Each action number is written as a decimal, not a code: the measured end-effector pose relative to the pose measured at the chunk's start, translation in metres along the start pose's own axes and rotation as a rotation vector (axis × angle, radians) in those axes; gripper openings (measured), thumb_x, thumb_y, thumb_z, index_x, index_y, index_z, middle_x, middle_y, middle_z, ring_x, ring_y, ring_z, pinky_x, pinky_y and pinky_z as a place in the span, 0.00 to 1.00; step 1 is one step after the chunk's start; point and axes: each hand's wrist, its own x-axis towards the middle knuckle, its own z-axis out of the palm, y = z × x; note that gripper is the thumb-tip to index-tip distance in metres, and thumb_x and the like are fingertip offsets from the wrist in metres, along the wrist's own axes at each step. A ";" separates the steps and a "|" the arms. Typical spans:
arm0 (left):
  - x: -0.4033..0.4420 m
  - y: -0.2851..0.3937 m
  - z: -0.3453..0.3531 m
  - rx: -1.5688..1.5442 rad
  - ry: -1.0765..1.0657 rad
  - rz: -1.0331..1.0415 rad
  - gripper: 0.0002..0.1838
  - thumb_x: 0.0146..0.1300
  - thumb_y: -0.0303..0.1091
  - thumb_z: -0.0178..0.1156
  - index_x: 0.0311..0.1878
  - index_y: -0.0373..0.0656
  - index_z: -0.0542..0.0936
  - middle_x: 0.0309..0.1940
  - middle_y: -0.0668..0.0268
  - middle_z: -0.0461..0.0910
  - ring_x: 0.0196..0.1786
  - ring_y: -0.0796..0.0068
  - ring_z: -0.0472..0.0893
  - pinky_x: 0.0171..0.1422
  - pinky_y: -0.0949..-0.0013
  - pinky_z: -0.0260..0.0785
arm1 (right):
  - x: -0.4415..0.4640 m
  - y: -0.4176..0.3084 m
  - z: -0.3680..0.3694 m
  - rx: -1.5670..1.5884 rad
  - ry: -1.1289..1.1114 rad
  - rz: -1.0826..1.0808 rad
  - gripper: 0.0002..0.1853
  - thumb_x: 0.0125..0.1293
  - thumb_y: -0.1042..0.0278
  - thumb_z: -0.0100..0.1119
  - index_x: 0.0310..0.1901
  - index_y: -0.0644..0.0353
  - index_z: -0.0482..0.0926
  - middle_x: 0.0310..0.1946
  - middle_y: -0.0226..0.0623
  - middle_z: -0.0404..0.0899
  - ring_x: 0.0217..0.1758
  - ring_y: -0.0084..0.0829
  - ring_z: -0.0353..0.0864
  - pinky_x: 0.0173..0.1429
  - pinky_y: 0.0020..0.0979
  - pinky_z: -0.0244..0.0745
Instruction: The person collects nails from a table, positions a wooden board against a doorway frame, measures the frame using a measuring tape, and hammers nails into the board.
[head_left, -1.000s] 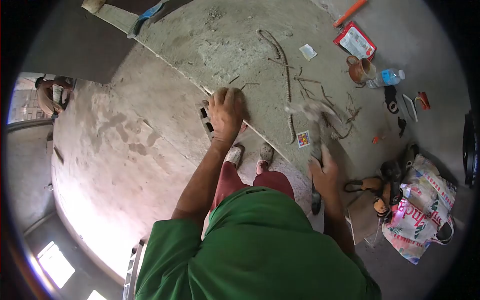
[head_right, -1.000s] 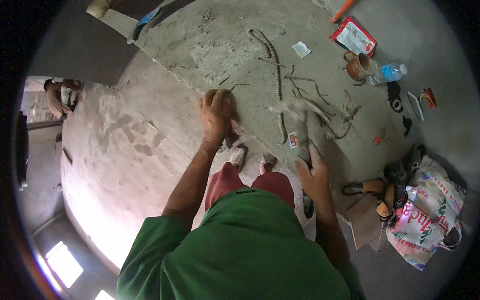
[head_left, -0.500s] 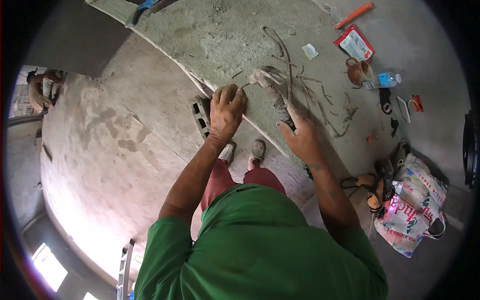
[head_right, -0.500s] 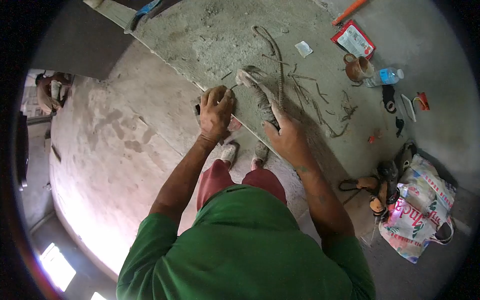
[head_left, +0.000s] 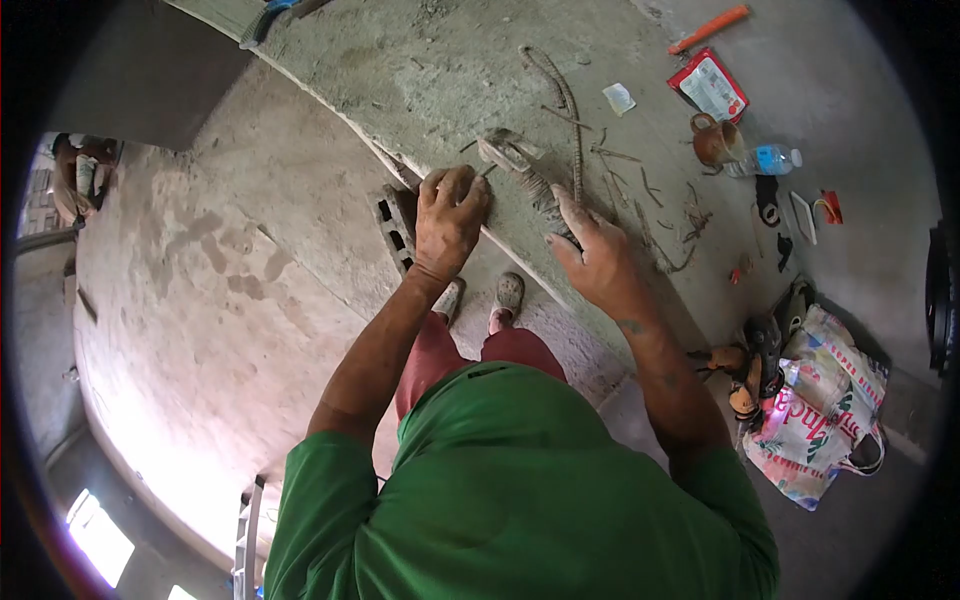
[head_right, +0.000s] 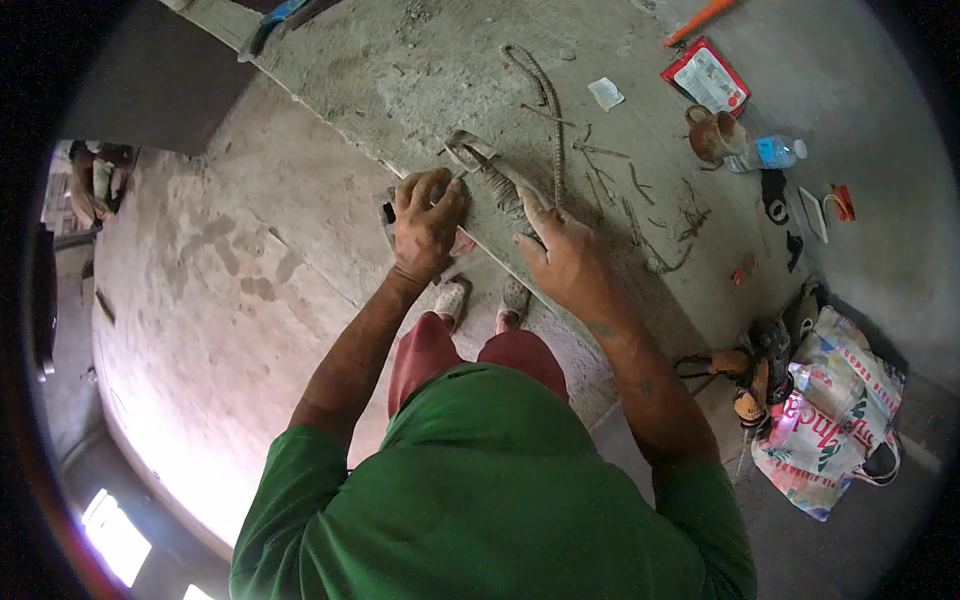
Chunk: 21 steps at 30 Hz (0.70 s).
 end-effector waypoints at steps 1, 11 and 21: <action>0.000 0.000 0.000 0.005 0.004 0.003 0.16 0.59 0.29 0.67 0.52 0.44 0.83 0.54 0.58 0.78 0.57 0.51 0.75 0.60 0.55 0.71 | 0.001 -0.003 -0.002 -0.032 -0.068 0.073 0.30 0.67 0.69 0.62 0.70 0.64 0.67 0.49 0.66 0.79 0.54 0.64 0.79 0.54 0.49 0.77; 0.000 -0.001 -0.002 -0.022 0.004 0.037 0.19 0.59 0.27 0.66 0.55 0.42 0.81 0.55 0.54 0.78 0.58 0.48 0.75 0.59 0.50 0.71 | 0.001 0.003 -0.001 -0.132 -0.072 0.060 0.32 0.67 0.67 0.62 0.71 0.62 0.66 0.38 0.64 0.80 0.43 0.63 0.81 0.47 0.53 0.76; -0.002 0.001 0.001 -0.049 0.010 -0.022 0.17 0.60 0.28 0.67 0.54 0.44 0.83 0.55 0.55 0.79 0.58 0.47 0.75 0.60 0.51 0.72 | -0.007 0.005 0.001 -0.179 -0.071 0.104 0.33 0.68 0.65 0.62 0.72 0.62 0.64 0.40 0.68 0.80 0.46 0.64 0.81 0.48 0.52 0.77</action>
